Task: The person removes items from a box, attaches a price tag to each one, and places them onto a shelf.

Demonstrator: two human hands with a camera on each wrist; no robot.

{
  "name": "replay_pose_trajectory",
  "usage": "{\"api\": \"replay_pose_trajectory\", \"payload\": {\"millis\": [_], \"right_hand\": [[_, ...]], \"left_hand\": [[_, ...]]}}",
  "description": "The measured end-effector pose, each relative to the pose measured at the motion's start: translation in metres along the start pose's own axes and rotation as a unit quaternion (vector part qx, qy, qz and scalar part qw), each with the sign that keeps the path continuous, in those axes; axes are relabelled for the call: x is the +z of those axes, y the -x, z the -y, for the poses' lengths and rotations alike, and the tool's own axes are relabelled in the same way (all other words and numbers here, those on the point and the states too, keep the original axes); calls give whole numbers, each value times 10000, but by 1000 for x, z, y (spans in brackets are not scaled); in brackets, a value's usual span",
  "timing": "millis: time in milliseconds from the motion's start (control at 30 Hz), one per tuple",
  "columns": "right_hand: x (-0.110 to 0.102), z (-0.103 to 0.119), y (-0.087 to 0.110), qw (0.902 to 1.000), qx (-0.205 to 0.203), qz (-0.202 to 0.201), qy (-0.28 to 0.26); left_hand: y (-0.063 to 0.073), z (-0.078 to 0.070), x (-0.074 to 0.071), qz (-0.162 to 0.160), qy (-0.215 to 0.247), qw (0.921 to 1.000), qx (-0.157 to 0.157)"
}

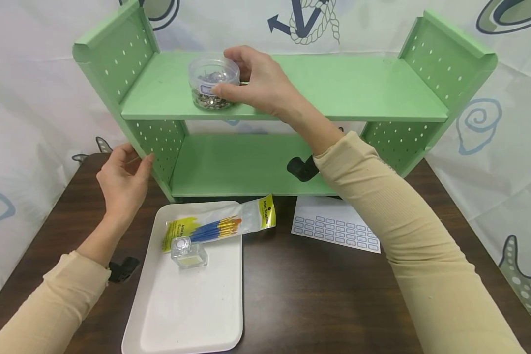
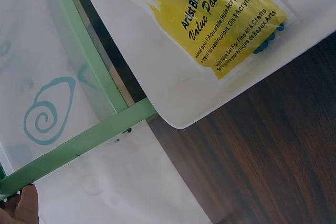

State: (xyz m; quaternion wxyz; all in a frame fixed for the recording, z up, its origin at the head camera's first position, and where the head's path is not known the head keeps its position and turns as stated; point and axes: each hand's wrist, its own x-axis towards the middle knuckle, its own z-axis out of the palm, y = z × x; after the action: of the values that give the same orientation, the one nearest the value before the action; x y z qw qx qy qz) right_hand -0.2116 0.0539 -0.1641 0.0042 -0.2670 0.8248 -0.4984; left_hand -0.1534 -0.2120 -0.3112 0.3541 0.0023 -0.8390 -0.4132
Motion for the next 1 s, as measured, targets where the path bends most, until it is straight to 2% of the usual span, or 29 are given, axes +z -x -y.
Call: {"api": "replay_pose_trajectory", "payload": {"millis": [800, 1000], "right_hand": [[0, 0, -8, 9998, 62, 102, 147], [1, -1, -8, 9994, -28, 114, 329]], "left_hand": [[-2, -3, 0, -9, 177, 9998, -85], [-3, -2, 0, 20, -16, 9999, -100]]}}
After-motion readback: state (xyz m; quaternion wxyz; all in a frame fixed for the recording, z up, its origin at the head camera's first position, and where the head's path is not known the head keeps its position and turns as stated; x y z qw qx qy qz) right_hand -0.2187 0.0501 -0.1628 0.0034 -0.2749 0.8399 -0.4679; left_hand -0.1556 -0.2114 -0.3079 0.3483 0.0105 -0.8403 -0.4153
